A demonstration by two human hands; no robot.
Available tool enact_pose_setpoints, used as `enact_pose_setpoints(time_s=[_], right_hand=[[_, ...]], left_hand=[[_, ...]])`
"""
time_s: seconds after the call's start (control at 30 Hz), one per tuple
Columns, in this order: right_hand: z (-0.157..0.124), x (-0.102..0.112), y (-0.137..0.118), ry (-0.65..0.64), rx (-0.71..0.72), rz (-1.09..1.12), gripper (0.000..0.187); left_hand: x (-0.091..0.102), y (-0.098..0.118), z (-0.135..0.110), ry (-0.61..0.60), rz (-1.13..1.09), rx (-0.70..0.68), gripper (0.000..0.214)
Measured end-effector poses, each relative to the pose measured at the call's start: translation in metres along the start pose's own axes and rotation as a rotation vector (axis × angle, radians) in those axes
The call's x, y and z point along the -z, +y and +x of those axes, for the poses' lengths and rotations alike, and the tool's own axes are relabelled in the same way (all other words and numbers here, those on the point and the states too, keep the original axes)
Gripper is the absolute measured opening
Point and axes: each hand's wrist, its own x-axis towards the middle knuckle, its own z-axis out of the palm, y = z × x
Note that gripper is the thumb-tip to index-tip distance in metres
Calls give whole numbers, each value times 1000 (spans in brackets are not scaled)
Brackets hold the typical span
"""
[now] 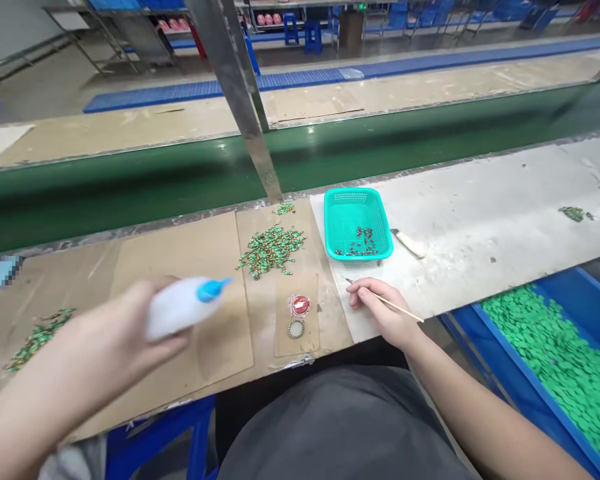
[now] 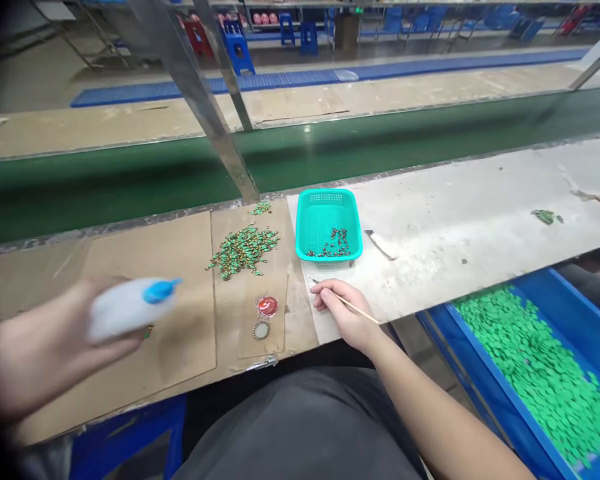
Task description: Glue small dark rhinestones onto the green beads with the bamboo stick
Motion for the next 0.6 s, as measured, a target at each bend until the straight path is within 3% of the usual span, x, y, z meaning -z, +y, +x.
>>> enact_pose_setpoints(time_s=[0.1,0.2,0.33,0.6], right_hand=[[2,1,3,-9,4,24,44],[1,4,3,-6,6,46,41],[0,5,3,-7,3,69,37],[-1,3,5,-15,-4,85,39]], left_hand=[[-5,48,-13,-248,232,-201,35],[-3,79,-12,-304,296,-285,27],[3,95,-7,-337,386,-364,23],[6,109,-2,-365,484,-430,38]])
